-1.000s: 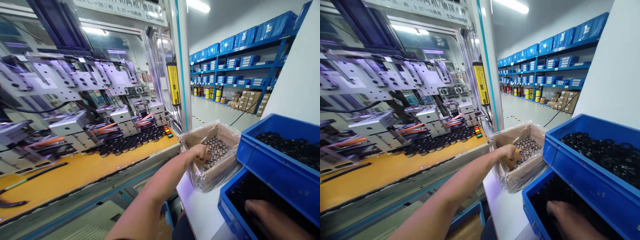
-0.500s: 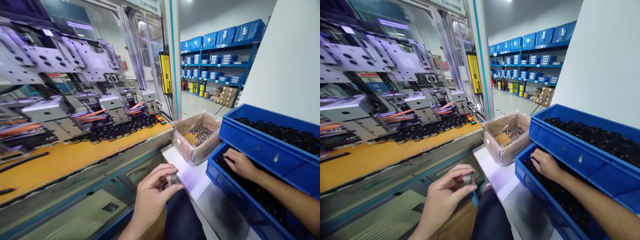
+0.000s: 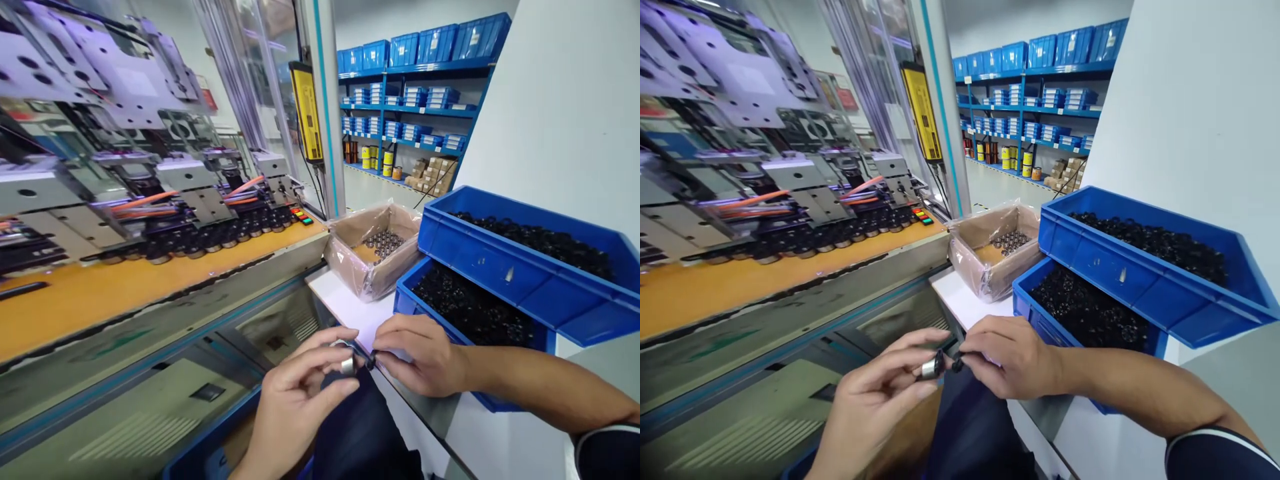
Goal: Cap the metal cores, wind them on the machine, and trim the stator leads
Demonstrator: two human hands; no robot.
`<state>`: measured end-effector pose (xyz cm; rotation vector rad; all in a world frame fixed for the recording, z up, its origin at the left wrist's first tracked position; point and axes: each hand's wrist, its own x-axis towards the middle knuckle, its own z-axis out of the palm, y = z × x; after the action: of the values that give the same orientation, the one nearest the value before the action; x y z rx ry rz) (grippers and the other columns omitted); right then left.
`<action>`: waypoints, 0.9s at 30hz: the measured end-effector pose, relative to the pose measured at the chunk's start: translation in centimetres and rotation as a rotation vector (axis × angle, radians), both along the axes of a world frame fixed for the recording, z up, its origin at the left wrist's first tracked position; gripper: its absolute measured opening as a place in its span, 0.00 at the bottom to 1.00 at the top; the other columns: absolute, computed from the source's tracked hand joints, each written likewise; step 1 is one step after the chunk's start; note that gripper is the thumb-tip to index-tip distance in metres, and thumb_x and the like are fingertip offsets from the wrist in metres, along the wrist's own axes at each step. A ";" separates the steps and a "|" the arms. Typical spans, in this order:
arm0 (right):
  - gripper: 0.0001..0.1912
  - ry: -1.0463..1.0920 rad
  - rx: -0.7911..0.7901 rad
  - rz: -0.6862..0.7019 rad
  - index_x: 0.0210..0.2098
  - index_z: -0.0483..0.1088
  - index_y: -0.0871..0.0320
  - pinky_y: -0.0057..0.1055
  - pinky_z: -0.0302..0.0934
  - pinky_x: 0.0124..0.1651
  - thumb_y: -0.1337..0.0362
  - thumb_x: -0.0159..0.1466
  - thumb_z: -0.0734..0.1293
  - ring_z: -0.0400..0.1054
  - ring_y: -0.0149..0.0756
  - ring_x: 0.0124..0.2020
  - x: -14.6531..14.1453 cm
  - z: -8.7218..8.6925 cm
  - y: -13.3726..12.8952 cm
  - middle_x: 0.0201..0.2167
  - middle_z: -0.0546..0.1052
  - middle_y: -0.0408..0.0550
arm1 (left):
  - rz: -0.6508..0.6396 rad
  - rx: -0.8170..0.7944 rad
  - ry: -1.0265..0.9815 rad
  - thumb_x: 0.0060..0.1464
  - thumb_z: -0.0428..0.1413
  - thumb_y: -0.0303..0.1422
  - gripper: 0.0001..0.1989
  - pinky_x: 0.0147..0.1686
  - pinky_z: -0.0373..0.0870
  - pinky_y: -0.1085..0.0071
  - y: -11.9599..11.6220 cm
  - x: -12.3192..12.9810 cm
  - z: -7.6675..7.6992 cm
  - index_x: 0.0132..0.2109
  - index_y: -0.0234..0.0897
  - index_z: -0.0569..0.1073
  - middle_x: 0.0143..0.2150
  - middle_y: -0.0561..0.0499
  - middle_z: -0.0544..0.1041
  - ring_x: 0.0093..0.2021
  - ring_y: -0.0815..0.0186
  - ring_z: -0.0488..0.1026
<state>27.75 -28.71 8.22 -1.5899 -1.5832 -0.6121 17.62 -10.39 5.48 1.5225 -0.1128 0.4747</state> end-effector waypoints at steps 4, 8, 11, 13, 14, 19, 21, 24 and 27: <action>0.05 0.035 0.023 0.003 0.41 0.71 0.63 0.24 0.70 0.35 0.72 0.66 0.65 0.72 0.31 0.34 0.2 0.0 -0.5 0.33 0.77 0.52 | 0.097 -0.003 -0.028 0.43 0.70 0.25 0.15 0.38 0.80 0.77 -1.0 0.1 -0.3 0.40 0.45 0.84 0.42 0.48 0.85 0.38 0.62 0.84; 0.05 0.066 0.033 0.025 0.41 0.72 0.65 0.25 0.70 0.35 0.73 0.66 0.65 0.71 0.32 0.34 0.2 0.1 -0.6 0.33 0.75 0.54 | 0.084 0.024 0.014 0.43 0.70 0.24 0.16 0.42 0.81 0.75 -1.1 0.1 -0.6 0.41 0.45 0.84 0.43 0.49 0.85 0.41 0.61 0.84; 0.04 0.086 0.033 0.026 0.40 0.72 0.66 0.26 0.70 0.37 0.73 0.66 0.65 0.71 0.32 0.35 0.3 0.1 -0.6 0.34 0.74 0.54 | 0.033 -0.013 0.047 0.46 0.69 0.25 0.12 0.42 0.81 0.73 -1.0 0.3 -0.7 0.39 0.41 0.84 0.45 0.45 0.85 0.41 0.59 0.84; 0.04 0.084 0.037 0.023 0.40 0.72 0.65 0.27 0.70 0.38 0.72 0.67 0.65 0.70 0.32 0.36 0.4 0.0 -0.6 0.35 0.74 0.54 | -0.038 -0.105 0.069 0.46 0.68 0.25 0.11 0.43 0.81 0.70 -0.9 0.5 -0.8 0.40 0.39 0.83 0.48 0.42 0.84 0.42 0.57 0.84; 0.04 0.079 0.037 0.022 0.41 0.72 0.65 0.27 0.70 0.38 0.72 0.67 0.64 0.70 0.32 0.36 0.4 0.1 -0.6 0.35 0.73 0.54 | -0.075 -0.145 0.072 0.46 0.69 0.24 0.11 0.43 0.81 0.69 -1.0 0.6 -0.8 0.39 0.39 0.83 0.48 0.42 0.84 0.42 0.56 0.84; 0.05 0.081 0.026 0.040 0.43 0.71 0.64 0.28 0.70 0.38 0.72 0.68 0.64 0.70 0.32 0.37 0.6 0.0 -0.6 0.36 0.73 0.53 | -0.088 -0.154 0.108 0.44 0.69 0.23 0.15 0.44 0.81 0.70 -1.1 0.8 -1.1 0.41 0.40 0.83 0.44 0.43 0.85 0.42 0.57 0.84; 0.05 0.086 0.016 0.038 0.43 0.71 0.64 0.28 0.71 0.38 0.71 0.68 0.64 0.70 0.32 0.37 0.7 -0.1 -0.6 0.36 0.73 0.53 | -0.065 -0.144 0.123 0.43 0.70 0.23 0.17 0.45 0.81 0.70 -1.1 0.8 -1.3 0.42 0.40 0.83 0.46 0.44 0.85 0.44 0.57 0.83; 0.05 0.088 0.005 0.039 0.42 0.71 0.63 0.27 0.70 0.38 0.71 0.68 0.64 0.70 0.32 0.37 0.7 -0.2 -0.6 0.36 0.73 0.53 | -0.063 -0.156 0.123 0.43 0.70 0.24 0.15 0.45 0.81 0.70 -1.0 0.9 -1.5 0.40 0.41 0.83 0.46 0.45 0.85 0.43 0.58 0.83; 0.05 0.084 -0.001 0.032 0.42 0.71 0.63 0.27 0.70 0.38 0.72 0.68 0.64 0.69 0.31 0.37 0.7 -0.2 -0.6 0.37 0.73 0.52 | -0.090 -0.183 0.150 0.45 0.69 0.25 0.12 0.42 0.81 0.71 -1.1 1.0 -1.5 0.40 0.41 0.83 0.47 0.44 0.84 0.40 0.59 0.84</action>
<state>28.47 -29.31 8.00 -1.5674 -1.5441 -0.5204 18.60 -11.53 4.02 1.3616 -0.0203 0.2894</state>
